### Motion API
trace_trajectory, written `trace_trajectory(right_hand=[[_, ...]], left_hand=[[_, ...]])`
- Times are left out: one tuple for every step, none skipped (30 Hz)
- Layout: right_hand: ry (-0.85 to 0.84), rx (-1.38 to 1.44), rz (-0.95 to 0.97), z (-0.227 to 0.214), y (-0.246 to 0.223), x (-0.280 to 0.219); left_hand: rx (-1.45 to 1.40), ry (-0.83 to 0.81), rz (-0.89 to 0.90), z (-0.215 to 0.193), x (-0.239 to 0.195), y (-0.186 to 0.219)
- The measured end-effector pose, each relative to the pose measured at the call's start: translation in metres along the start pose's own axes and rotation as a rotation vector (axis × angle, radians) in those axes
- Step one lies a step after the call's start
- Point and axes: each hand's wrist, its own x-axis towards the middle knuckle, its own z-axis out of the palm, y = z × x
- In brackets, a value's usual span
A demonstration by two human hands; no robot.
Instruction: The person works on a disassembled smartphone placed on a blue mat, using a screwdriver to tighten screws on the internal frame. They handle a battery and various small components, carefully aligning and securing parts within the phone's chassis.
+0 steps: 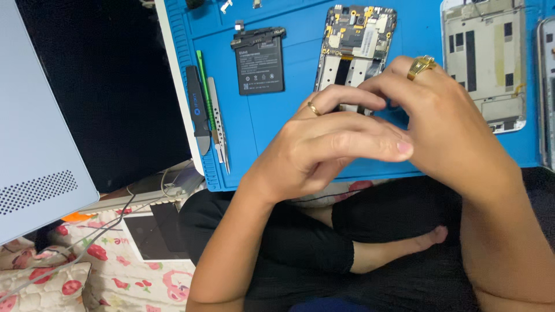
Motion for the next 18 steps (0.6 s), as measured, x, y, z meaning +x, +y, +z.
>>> trace_trajectory(right_hand=[[0.003,-0.003,-0.001,-0.001,-0.001,0.001],[0.003,-0.021,0.012,-0.001,-0.002,0.001],[0.003,-0.040,0.026,0.000,-0.003,0.001],[0.001,-0.038,0.027,0.000,-0.003,0.001],[0.001,-0.027,0.011,0.000,-0.002,0.000],[0.005,-0.021,-0.008,-0.001,-0.001,0.001],[0.007,-0.023,-0.010,0.000,0.000,0.001],[0.002,-0.034,0.004,0.001,0.000,0.000],[-0.003,-0.045,0.019,0.002,0.001,-0.001],[-0.004,-0.044,0.019,0.002,0.001,-0.001],[-0.004,-0.047,0.011,0.002,0.001,-0.001],[-0.001,-0.052,0.000,0.001,0.001,0.000],[-0.002,-0.053,-0.002,0.001,0.002,0.000],[-0.004,-0.049,-0.016,0.001,0.003,0.000],[-0.005,-0.046,-0.030,0.001,0.003,0.001],[-0.006,-0.047,-0.034,0.002,0.004,0.000],[0.003,-0.056,-0.027,0.003,0.005,0.000],[0.011,-0.062,-0.019,0.004,0.006,0.000]], left_hand=[[0.002,0.000,0.004,0.001,0.000,-0.002],[0.068,0.022,0.013,0.003,-0.002,-0.003],[0.135,0.045,0.021,0.005,-0.004,-0.004],[0.134,0.045,0.018,0.003,-0.004,-0.003],[0.086,0.011,-0.005,0.002,-0.003,-0.001],[0.041,-0.023,-0.022,0.000,-0.002,-0.001],[0.043,-0.023,-0.019,0.001,-0.002,-0.003],[0.071,-0.010,0.007,0.003,-0.002,-0.004],[0.100,0.002,0.033,0.005,-0.003,-0.006],[0.099,0.002,0.031,0.004,-0.002,-0.004],[0.139,0.020,0.032,0.004,-0.002,-0.002],[0.180,0.038,0.036,0.003,-0.001,0.000],[0.181,0.040,0.036,0.001,-0.001,0.001],[0.126,0.014,-0.002,-0.002,-0.002,0.002],[0.072,-0.012,-0.039,-0.005,-0.002,0.003],[0.075,-0.009,-0.039,-0.003,-0.004,-0.001],[0.149,0.007,-0.009,-0.001,-0.007,-0.005],[0.222,0.024,0.019,0.001,-0.010,-0.009]])
